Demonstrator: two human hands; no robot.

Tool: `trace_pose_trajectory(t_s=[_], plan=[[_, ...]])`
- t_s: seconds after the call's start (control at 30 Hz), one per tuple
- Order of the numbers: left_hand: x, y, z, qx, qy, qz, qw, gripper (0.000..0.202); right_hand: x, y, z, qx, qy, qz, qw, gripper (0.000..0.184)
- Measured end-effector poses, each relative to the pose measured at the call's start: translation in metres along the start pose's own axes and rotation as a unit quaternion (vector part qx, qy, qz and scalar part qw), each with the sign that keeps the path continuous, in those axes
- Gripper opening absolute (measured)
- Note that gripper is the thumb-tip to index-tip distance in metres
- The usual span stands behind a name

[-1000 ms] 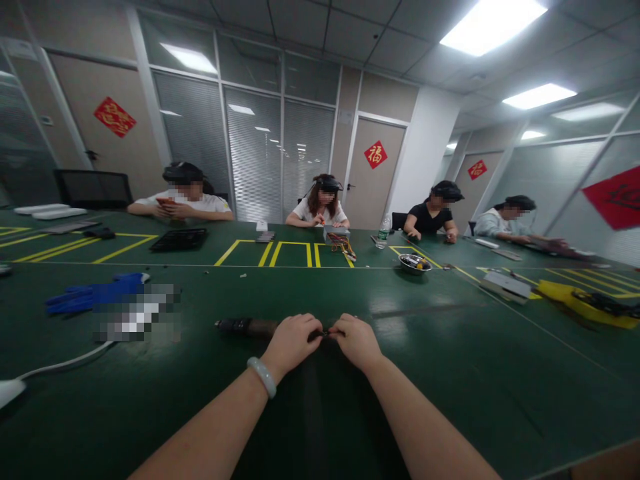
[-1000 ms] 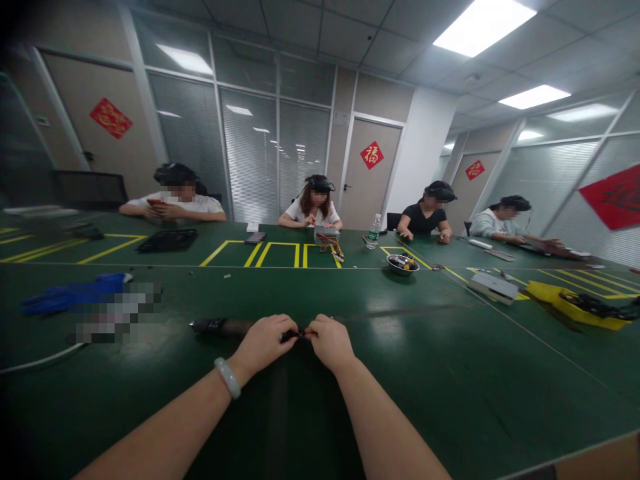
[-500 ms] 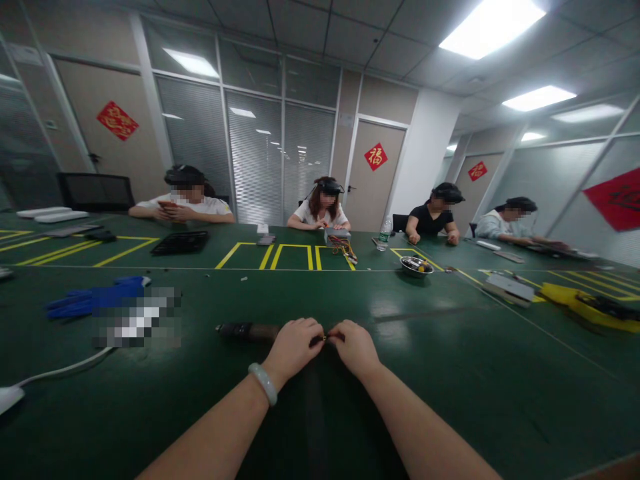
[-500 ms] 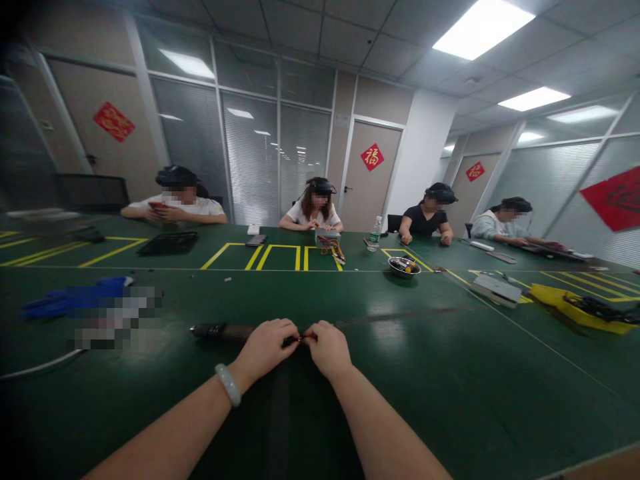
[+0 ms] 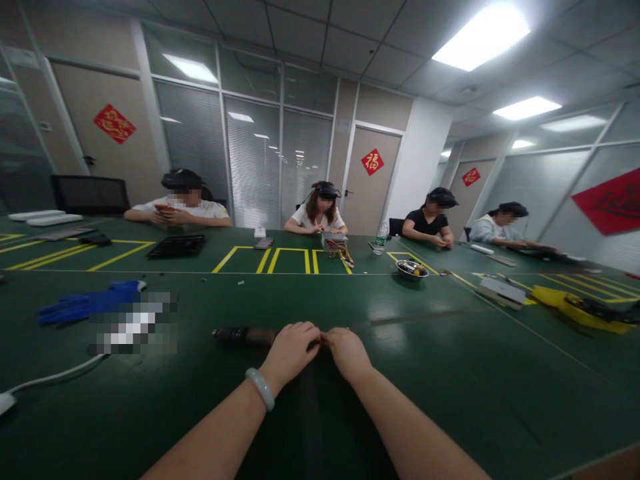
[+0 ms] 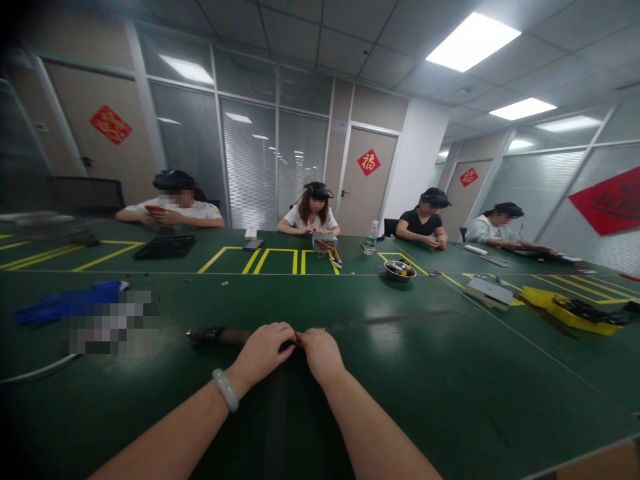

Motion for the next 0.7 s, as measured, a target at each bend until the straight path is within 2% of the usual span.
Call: trace_pose_trajectory(t_s=[0.1, 0.23, 0.37, 0.43, 0.53, 0.6, 0.7], plan=[[-0.001, -0.004, -0.002, -0.003, 0.019, -0.026, 0.999, 0.012, -0.001, -0.001, 0.002, -0.029, 0.006, 0.006, 1.0, 0.028], [-0.007, -0.016, 0.001, -0.007, 0.05, -0.101, 0.994, 0.027, -0.002, 0.0, 0.001, -0.039, -0.004, -0.025, 0.999, 0.03], [-0.014, -0.023, 0.014, -0.015, 0.019, -0.155, 0.988, 0.028, -0.002, -0.011, -0.02, -0.061, 0.035, -0.014, 0.997, 0.028], [-0.017, -0.023, 0.019, -0.02, 0.008, -0.165, 0.986, 0.029, -0.009, -0.025, -0.043, -0.079, 0.078, -0.009, 0.994, 0.029], [-0.018, -0.021, 0.022, -0.034, 0.015, -0.164, 0.986, 0.028, -0.032, -0.055, -0.092, -0.102, 0.131, -0.022, 0.986, 0.032], [-0.018, -0.02, 0.021, -0.046, 0.019, -0.156, 0.986, 0.028, -0.057, -0.078, -0.131, -0.123, 0.177, -0.037, 0.976, 0.034], [-0.016, -0.02, 0.019, -0.071, 0.013, -0.13, 0.989, 0.028, -0.103, -0.11, -0.194, -0.17, 0.268, -0.055, 0.947, 0.036]])
Point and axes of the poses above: each hand's wrist, its own x-axis towards the middle knuckle, its own y-axis out of the palm, z = x × y, the point moved 1 cm from there along x, towards the middle knuckle, and after that the axes turned 3 degrees about y, right-handed, at the moved point
